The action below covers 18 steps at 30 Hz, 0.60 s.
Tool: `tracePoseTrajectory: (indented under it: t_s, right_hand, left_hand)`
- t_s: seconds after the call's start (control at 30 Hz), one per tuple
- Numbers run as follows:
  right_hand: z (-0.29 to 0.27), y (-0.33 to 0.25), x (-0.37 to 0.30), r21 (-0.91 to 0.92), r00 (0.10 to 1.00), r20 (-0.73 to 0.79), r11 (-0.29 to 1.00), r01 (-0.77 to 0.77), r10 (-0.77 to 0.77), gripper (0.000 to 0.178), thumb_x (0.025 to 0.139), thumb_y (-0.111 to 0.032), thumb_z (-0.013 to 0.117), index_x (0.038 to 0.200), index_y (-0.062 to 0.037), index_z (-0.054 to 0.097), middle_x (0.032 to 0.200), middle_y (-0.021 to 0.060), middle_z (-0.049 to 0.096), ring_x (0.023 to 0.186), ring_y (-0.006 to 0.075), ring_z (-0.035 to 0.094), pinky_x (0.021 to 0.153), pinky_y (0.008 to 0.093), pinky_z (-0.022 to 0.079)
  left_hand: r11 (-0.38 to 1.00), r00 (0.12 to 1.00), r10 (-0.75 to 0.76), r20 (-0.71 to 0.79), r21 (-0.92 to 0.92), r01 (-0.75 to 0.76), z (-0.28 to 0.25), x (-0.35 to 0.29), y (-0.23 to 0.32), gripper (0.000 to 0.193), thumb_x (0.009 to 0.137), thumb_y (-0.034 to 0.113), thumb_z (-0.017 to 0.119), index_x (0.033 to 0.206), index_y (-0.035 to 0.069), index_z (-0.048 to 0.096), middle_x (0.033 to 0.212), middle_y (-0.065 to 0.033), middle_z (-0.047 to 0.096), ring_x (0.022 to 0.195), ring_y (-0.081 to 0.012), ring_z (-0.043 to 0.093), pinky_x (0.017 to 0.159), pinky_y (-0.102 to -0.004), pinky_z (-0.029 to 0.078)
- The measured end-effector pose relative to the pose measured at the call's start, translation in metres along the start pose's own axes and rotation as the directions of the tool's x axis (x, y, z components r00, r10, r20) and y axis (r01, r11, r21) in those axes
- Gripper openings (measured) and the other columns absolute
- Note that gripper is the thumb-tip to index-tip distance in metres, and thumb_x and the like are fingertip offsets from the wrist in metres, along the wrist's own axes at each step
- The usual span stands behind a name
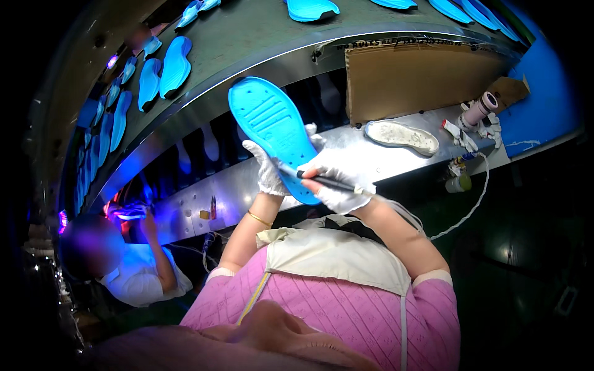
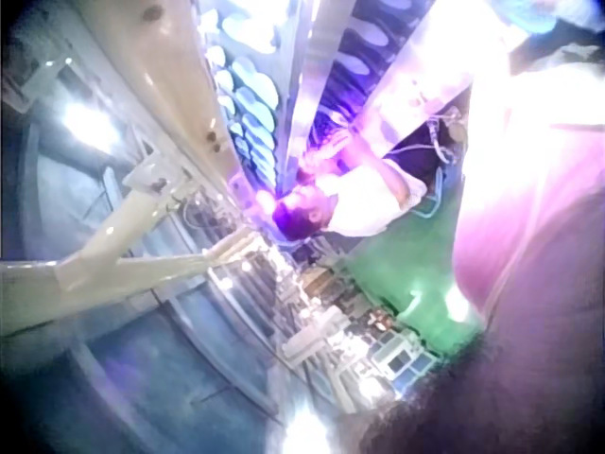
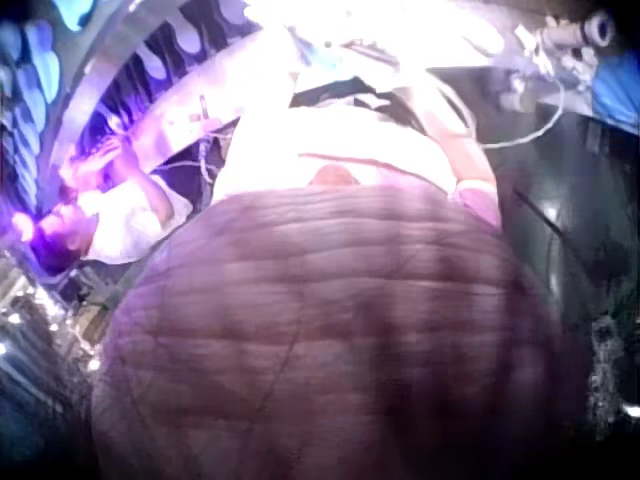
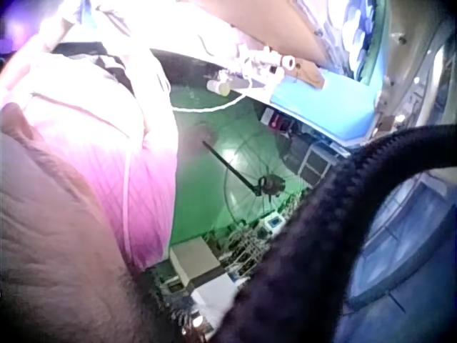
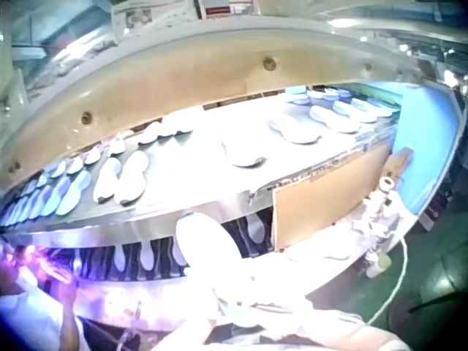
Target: The person picks up shoe soles one at a time from a conveyor belt and applies liquid to each sole using a handheld brush dispenser.
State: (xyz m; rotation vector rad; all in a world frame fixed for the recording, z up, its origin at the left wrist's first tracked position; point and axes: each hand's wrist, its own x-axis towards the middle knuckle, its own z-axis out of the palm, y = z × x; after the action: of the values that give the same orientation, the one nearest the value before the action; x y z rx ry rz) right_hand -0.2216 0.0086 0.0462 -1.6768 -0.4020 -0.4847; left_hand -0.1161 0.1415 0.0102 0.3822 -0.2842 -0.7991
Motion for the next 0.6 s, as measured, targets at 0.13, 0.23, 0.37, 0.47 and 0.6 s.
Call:
tracePoseTrajectory:
  t_s: [0.13, 0.23, 0.37, 0.47, 0.6]
  right_hand:
    - [0.001, -0.015, 0.005, 0.252, 0.94, 0.146, 0.908, -0.336, 0.307, 0.013, 0.077, 0.003, 0.067, 0.088, -0.0028, 0.062, 0.086, 0.0074, 0.065, 0.079, 0.0143, 0.061, 0.072, 0.027, 0.049]
    - [-0.003, -0.007, 0.006, 0.108, 0.979, -0.015, 0.974, -0.199, 0.202, 0.013, 0.077, 0.004, 0.067, 0.088, -0.0016, 0.062, 0.088, 0.0101, 0.065, 0.079, 0.0155, 0.062, 0.073, 0.0268, 0.05]
    - [0.009, -0.008, 0.004, 0.244, 0.933, 0.14, 0.902, -0.356, 0.33, 0.011, 0.077, 0.003, 0.066, 0.086, -0.0022, 0.063, 0.087, 0.008, 0.064, 0.076, 0.0129, 0.06, 0.069, 0.0252, 0.049]
    - [0.006, 0.004, 0.002, 0.611, 0.892, 0.066, 0.689, -0.39, 0.447, 0.008, 0.082, -0.002, 0.064, 0.09, -0.0045, 0.062, 0.09, 0.0077, 0.065, 0.076, 0.0106, 0.06, 0.066, 0.0231, 0.049]
    - [0.004, 0.017, -0.008, 0.183, 0.959, -0.105, 0.953, -0.242, 0.264, 0.013, 0.077, 0.002, 0.068, 0.087, -0.0019, 0.061, 0.087, 0.0088, 0.065, 0.072, 0.0114, 0.06, 0.066, 0.0222, 0.048]
  left_hand:
    - [0.987, 0.989, 0.141, 0.051, -0.081, -0.137, 0.0, 0.005, 0.019, 0.117, 0.055, 0.088, 0.044, 0.129, -0.003, 0.037, 0.116, -0.0175, 0.054, 0.099, -0.0313, 0.057, 0.098, -0.0475, 0.04]
    - [0.969, 0.971, 0.24, -0.006, -0.065, -0.24, 0.028, 0.009, 0.026, 0.119, 0.051, 0.087, 0.049, 0.126, -0.004, 0.04, 0.113, -0.0151, 0.055, 0.097, -0.0292, 0.057, 0.1, -0.0466, 0.039]
    - [0.945, 0.938, 0.317, 0.137, -0.133, -0.3, 0.021, 0.013, 0.041, 0.118, 0.048, 0.084, 0.056, 0.125, -0.004, 0.042, 0.115, -0.0138, 0.053, 0.096, -0.0276, 0.056, 0.1, -0.0466, 0.038]
    - [0.943, 0.916, 0.332, 0.226, -0.066, -0.326, 0.024, 0.014, 0.044, 0.117, 0.049, 0.083, 0.056, 0.125, -0.005, 0.041, 0.117, -0.0145, 0.052, 0.098, -0.0283, 0.056, 0.1, -0.0464, 0.038]
    - [0.949, 0.919, 0.305, 0.25, 0.0, -0.315, 0.019, 0.01, 0.045, 0.122, 0.052, 0.084, 0.053, 0.133, -0.005, 0.035, 0.129, -0.0195, 0.047, 0.114, -0.0339, 0.051, 0.106, -0.0492, 0.031]
